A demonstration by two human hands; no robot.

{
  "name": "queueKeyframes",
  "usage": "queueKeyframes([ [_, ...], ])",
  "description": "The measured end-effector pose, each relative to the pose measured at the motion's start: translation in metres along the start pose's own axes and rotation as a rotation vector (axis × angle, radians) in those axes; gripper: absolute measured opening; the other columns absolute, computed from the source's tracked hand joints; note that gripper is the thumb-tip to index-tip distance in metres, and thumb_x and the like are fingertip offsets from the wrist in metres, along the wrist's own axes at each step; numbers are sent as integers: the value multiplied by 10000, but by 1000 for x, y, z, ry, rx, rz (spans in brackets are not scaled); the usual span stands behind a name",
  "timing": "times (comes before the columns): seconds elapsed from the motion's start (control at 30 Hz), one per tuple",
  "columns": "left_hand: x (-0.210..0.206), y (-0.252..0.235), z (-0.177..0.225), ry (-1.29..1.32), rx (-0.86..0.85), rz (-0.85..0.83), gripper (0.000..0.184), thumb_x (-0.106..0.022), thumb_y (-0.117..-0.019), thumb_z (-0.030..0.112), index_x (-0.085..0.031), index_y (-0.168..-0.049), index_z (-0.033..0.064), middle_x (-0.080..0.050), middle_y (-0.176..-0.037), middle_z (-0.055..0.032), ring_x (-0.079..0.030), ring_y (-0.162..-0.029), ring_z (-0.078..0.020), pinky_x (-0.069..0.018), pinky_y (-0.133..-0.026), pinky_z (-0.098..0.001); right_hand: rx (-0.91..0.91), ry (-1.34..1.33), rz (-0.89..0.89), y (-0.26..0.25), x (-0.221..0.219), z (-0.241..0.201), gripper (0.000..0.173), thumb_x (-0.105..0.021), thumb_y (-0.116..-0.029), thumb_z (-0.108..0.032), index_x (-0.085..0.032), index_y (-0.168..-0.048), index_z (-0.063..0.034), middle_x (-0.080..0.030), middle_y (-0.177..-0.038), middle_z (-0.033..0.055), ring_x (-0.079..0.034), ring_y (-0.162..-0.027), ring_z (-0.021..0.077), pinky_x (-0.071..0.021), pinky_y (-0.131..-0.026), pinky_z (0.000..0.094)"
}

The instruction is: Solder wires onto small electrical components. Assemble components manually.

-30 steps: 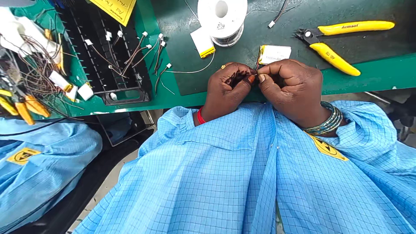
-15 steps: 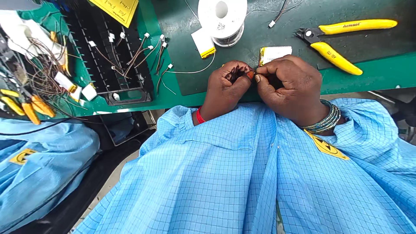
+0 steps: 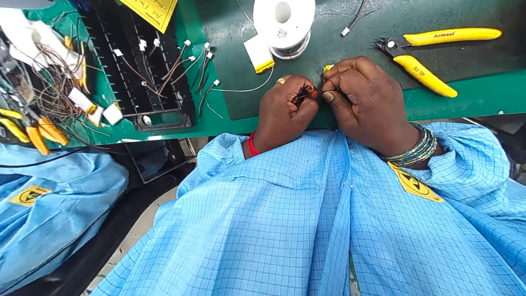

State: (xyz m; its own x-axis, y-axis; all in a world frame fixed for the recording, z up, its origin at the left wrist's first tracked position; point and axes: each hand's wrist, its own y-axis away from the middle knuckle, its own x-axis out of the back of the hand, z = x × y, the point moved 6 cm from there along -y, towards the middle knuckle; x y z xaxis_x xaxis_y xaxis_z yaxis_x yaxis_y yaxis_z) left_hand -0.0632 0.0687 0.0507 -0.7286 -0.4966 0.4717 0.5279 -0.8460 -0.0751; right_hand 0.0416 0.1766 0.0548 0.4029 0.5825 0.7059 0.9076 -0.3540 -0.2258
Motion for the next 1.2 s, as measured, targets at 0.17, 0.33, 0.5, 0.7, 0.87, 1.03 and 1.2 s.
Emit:
queueKeyframes([
  [0.17, 3, 1, -4, 38, 67, -9, 127, -557, -917, 57, -677, -915, 14, -618, -795, 0, -552, -696, 7, -450, -624, -161, 10, -33, 29, 3, 3, 2, 199, -561, -1013, -145, -728, -1034, -39, -693, -1161, 172, -670, -1054, 286, -542, -842, 380],
  [0.33, 4, 1, -7, 124, 125, -16, 125, -541, -932, 48, -664, -938, 25, -611, -788, 23, -568, -676, 9, -484, -611, -168, -22, -29, 52, 4, 4, 4, 244, -536, -1034, -107, -751, -1117, -30, -689, -1180, 185, -664, -1046, 285, -539, -848, 370],
  [0.5, 3, 0, -7, 115, 131, -8, 134, -531, -934, 50, -662, -926, 21, -621, -785, 12, -591, -685, -3, -506, -617, -182, -23, -31, 51, 3, 2, 6, 261, -540, -1030, -184, -763, -1056, -51, -697, -1168, 175, -656, -1036, 264, -516, -842, 355],
  [0.7, 3, 0, -6, 68, 128, -9, 150, -518, -939, 60, -664, -912, 31, -614, -771, 17, -580, -682, 0, -489, -619, -183, -14, -42, 66, 2, 1, 3, 193, -595, -967, -148, -764, -993, -60, -714, -1141, 170, -674, -1049, 275, -533, -846, 362],
  [0.87, 3, 0, -5, 58, 110, -11, 157, -516, -943, 53, -666, -909, 22, -613, -776, 9, -575, -686, -2, -485, -623, -181, -4, -40, 84, 1, 1, 3, 193, -572, -974, -139, -746, -969, -56, -723, -1096, 170, -684, -1021, 280, -535, -817, 371],
  [1.03, 2, 1, -4, 84, 97, -26, 152, -528, -938, 40, -674, -899, 20, -629, -796, 0, -585, -698, 1, -496, -633, -178, -12, -24, 75, 1, 1, 2, 198, -565, -977, -134, -743, -979, -47, -720, -1089, 172, -684, -1018, 292, -534, -808, 392],
  [1.2, 3, 1, -4, 153, 74, -5, 130, -587, -918, 14, -697, -978, -21, -671, -883, -22, -594, -740, 21, -500, -661, -145, -14, -26, 75, 2, 2, 4, 203, -552, -981, -137, -735, -976, -48, -710, -1071, 171, -672, -982, 281, -515, -774, 388],
])
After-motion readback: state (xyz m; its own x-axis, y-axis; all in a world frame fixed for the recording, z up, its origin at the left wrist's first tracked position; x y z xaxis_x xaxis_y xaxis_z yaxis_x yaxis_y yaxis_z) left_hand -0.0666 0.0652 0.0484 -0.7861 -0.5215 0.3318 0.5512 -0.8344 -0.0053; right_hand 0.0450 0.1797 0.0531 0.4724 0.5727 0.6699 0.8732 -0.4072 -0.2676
